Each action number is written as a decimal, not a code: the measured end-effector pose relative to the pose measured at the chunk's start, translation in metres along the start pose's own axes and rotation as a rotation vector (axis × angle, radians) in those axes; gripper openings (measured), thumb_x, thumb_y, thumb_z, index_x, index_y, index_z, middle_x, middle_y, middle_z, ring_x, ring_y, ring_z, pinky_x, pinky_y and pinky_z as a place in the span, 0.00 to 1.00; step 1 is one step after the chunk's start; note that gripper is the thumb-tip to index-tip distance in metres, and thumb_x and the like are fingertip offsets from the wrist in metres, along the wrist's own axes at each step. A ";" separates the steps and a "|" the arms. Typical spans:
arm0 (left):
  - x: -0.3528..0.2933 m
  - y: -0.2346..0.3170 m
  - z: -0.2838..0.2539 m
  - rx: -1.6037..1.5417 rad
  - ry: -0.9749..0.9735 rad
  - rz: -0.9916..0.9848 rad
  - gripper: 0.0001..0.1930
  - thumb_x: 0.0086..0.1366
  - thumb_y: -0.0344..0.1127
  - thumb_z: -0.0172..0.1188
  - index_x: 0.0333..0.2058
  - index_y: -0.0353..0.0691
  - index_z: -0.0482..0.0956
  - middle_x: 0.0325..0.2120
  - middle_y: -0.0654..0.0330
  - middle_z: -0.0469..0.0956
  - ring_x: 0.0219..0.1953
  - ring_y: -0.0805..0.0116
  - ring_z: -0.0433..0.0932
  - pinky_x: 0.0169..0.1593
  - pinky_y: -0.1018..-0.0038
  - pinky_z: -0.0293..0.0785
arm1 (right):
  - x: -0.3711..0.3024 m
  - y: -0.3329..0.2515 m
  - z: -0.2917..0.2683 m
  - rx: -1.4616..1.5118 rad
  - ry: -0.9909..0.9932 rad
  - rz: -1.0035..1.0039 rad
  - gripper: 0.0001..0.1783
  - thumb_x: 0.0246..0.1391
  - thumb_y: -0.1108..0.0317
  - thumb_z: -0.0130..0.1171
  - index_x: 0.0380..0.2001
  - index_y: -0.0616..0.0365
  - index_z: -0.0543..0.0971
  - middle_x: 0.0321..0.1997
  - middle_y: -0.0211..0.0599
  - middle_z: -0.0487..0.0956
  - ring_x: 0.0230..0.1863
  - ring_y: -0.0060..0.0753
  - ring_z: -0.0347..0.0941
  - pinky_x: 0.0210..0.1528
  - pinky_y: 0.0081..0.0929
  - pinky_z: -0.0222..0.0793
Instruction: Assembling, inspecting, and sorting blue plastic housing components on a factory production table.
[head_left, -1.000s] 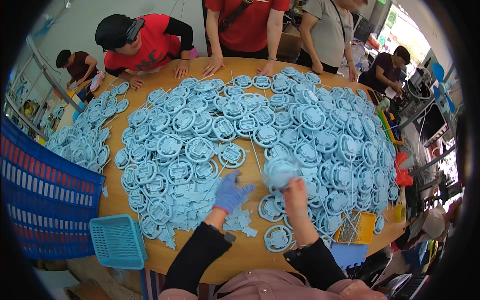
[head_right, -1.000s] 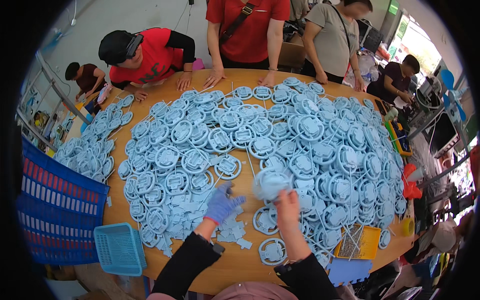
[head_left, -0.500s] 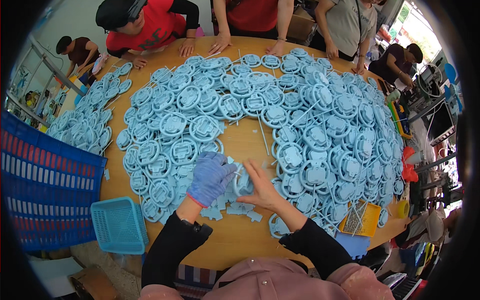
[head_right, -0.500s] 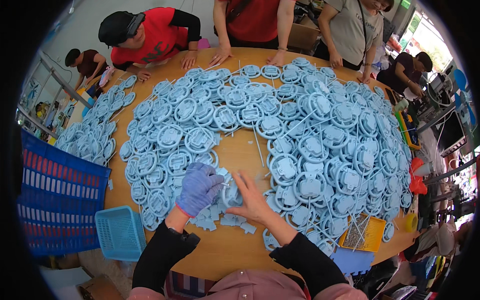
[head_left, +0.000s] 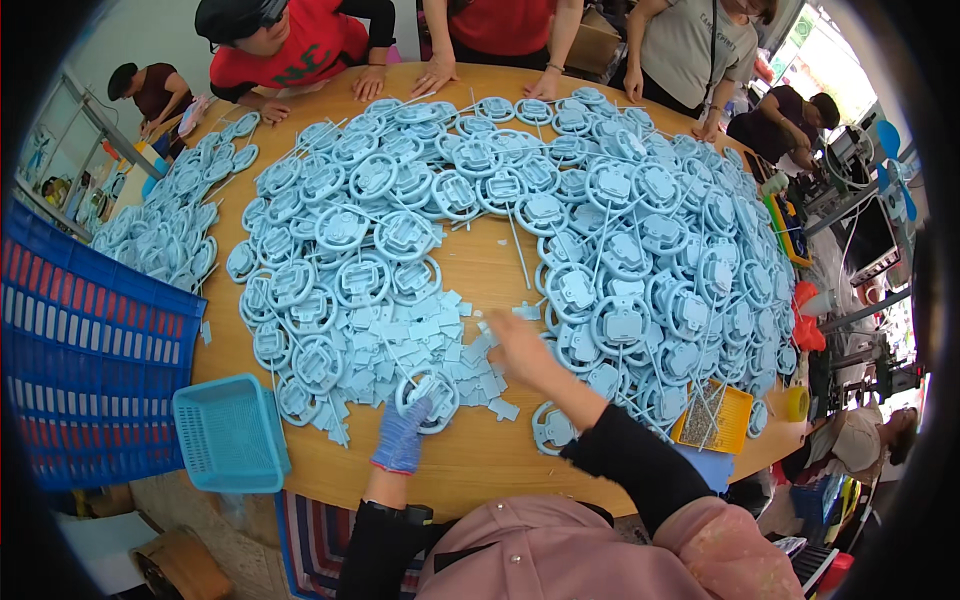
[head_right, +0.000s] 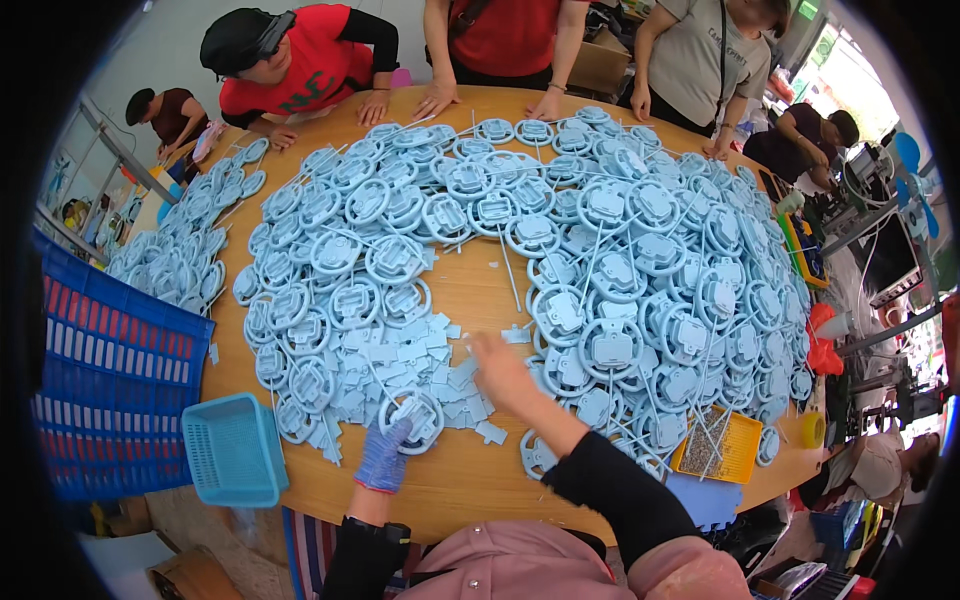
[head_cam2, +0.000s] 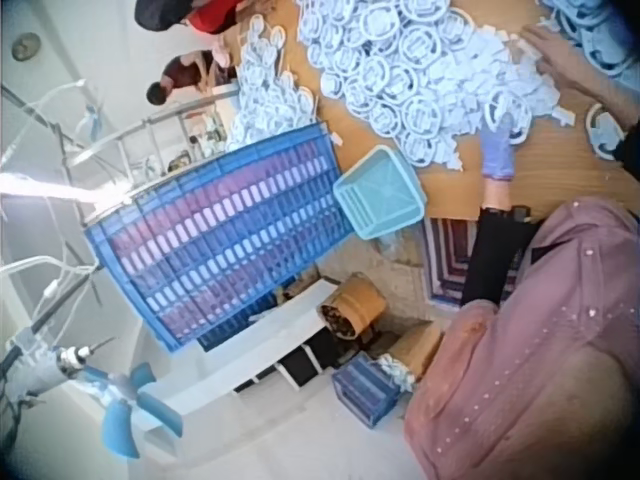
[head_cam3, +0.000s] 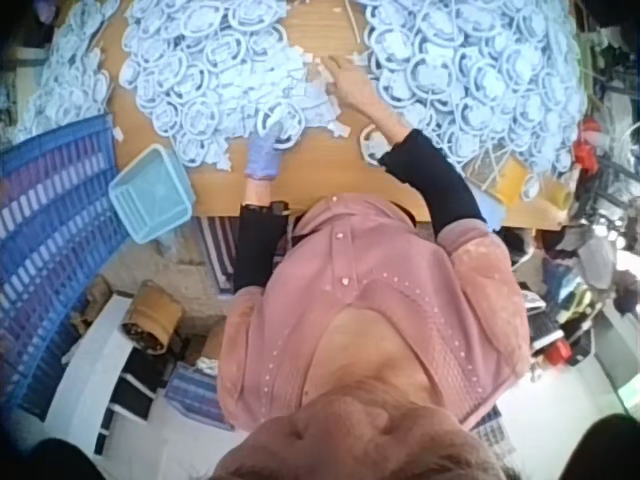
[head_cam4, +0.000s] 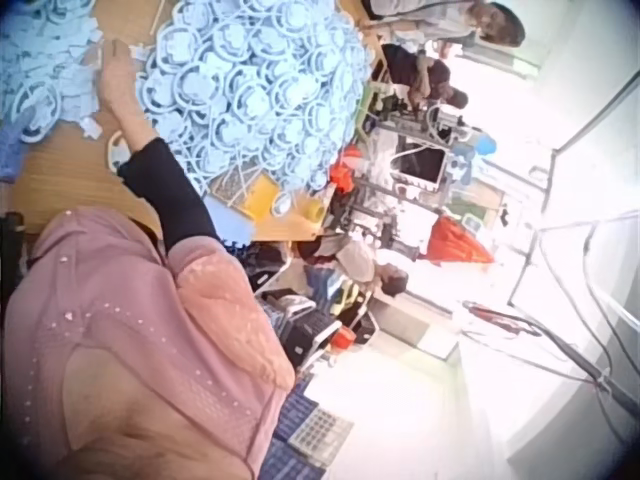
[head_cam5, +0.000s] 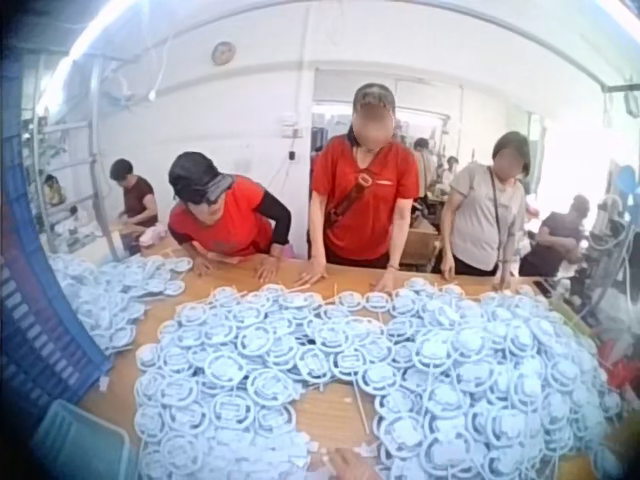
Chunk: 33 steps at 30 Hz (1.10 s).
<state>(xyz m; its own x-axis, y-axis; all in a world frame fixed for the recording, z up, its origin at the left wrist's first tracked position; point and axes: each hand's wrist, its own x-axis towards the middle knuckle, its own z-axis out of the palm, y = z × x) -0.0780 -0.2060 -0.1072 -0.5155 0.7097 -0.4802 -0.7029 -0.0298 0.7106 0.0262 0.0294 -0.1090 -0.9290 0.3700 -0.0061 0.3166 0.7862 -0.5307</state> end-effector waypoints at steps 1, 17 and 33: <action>0.000 -0.001 -0.001 -0.003 -0.002 -0.001 0.26 0.60 0.27 0.62 0.56 0.38 0.66 0.47 0.55 0.75 0.45 0.64 0.78 0.46 0.69 0.80 | 0.006 0.013 -0.007 -0.167 0.084 0.059 0.25 0.46 0.71 0.60 0.50 0.64 0.70 0.52 0.52 0.72 0.54 0.54 0.68 0.56 0.42 0.67; 0.055 0.021 0.050 -0.220 -0.031 -0.079 0.19 0.65 0.28 0.55 0.55 0.41 0.67 0.47 0.58 0.74 0.45 0.66 0.77 0.43 0.69 0.81 | 0.014 -0.030 -0.029 0.159 0.350 -0.145 0.07 0.45 0.72 0.61 0.31 0.52 0.80 0.33 0.34 0.76 0.38 0.39 0.74 0.36 0.34 0.72; 0.042 0.025 0.062 -0.201 -0.239 0.021 0.30 0.56 0.25 0.64 0.57 0.39 0.65 0.49 0.60 0.73 0.49 0.68 0.74 0.50 0.72 0.76 | -0.021 -0.060 -0.020 0.459 0.501 0.041 0.19 0.49 0.70 0.66 0.46 0.58 0.77 0.36 0.35 0.77 0.38 0.36 0.73 0.40 0.27 0.71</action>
<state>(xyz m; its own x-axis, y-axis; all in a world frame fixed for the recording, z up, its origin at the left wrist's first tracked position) -0.0868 -0.1336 -0.0777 -0.4181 0.8522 -0.3145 -0.7883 -0.1684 0.5918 0.0305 -0.0153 -0.0600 -0.6820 0.6667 0.3006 0.1337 0.5178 -0.8450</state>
